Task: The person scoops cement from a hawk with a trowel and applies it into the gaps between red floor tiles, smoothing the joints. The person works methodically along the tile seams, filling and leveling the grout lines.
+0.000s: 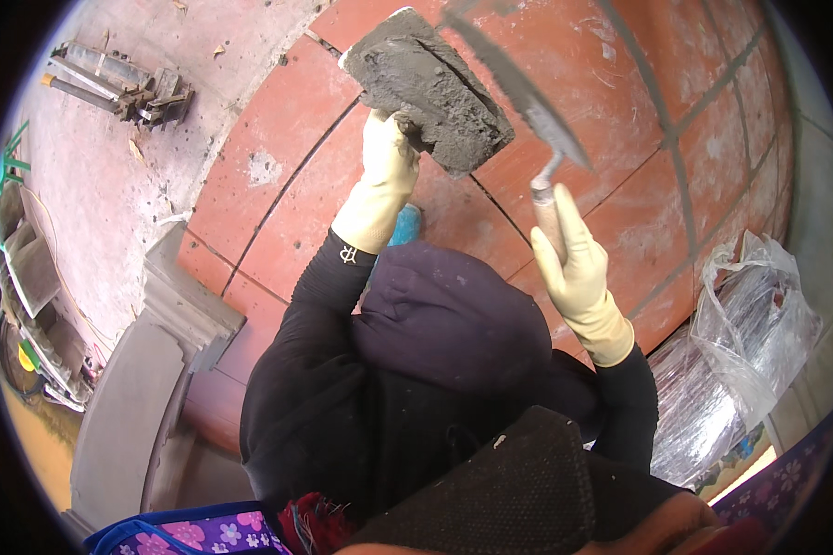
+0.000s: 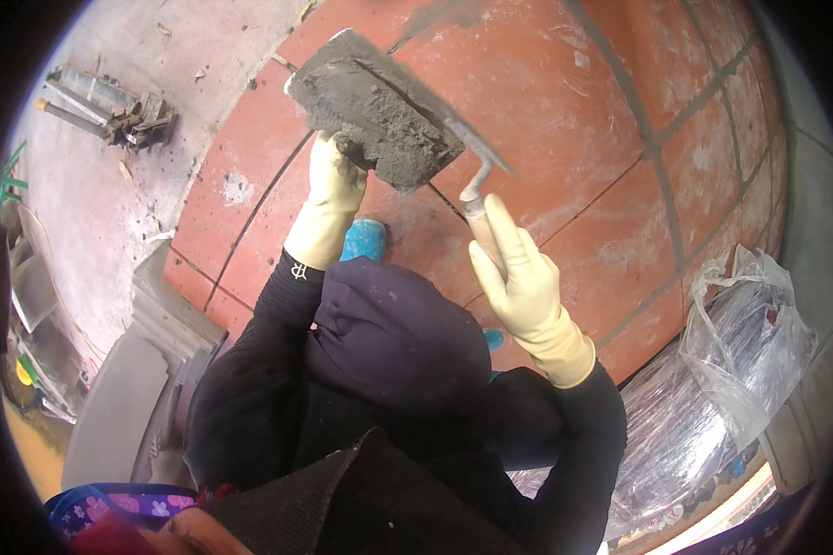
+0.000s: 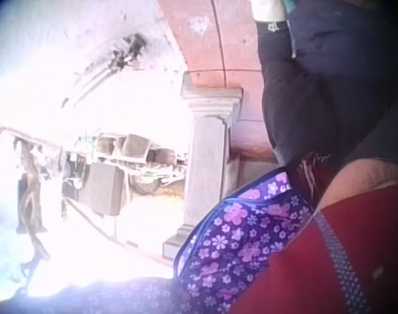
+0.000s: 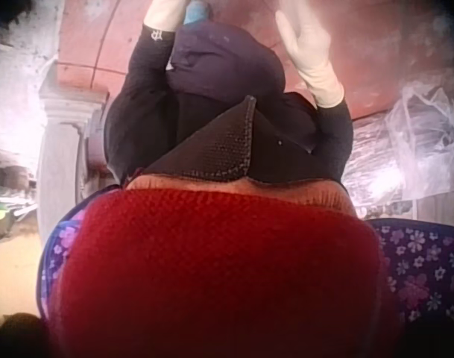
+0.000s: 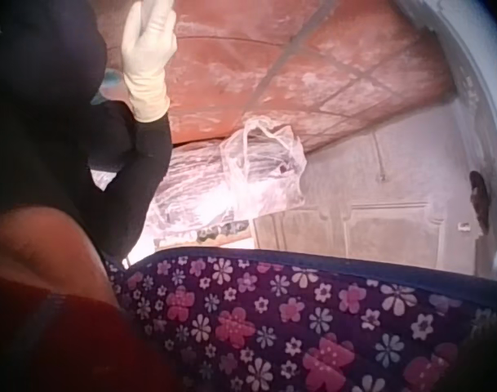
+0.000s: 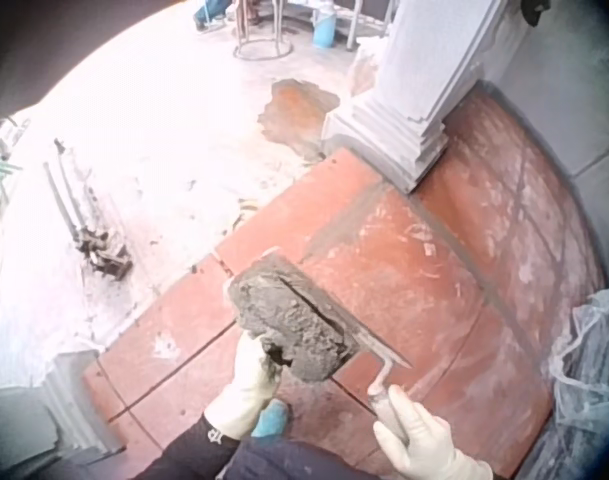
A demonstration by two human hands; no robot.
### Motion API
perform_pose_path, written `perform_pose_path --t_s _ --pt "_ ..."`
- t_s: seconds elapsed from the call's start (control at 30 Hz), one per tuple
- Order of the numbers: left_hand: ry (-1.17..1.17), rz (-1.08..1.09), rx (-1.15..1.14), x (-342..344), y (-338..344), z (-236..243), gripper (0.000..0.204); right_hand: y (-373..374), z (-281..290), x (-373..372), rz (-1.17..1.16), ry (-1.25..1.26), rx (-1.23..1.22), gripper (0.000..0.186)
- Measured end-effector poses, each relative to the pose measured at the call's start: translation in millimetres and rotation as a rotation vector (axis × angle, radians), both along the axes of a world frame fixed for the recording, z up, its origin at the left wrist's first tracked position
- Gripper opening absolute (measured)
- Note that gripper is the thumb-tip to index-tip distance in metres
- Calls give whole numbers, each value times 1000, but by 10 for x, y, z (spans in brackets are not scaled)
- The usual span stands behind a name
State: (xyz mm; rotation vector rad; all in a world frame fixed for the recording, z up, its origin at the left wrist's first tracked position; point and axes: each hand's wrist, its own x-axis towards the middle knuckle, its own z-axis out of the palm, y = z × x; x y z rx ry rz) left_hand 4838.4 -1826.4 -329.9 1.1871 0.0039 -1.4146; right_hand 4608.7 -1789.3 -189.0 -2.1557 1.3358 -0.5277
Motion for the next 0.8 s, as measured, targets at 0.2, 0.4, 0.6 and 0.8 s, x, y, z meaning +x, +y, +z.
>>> perform_pose_path --t_s 0.2,0.4,0.6,0.8 --pt "105 121 -118 -108 24 -215 15 103 -22 153 96 273 119 59" --pt "-263 -158 -75 32 104 -397 25 213 -67 110 22 49 40 62" --pt "75 4 -86 117 159 -320 23 33 0 -324 -67 211 -211 68" --pt "170 -194 -241 257 245 -304 17 -256 -483 -621 -59 465 -470 63"
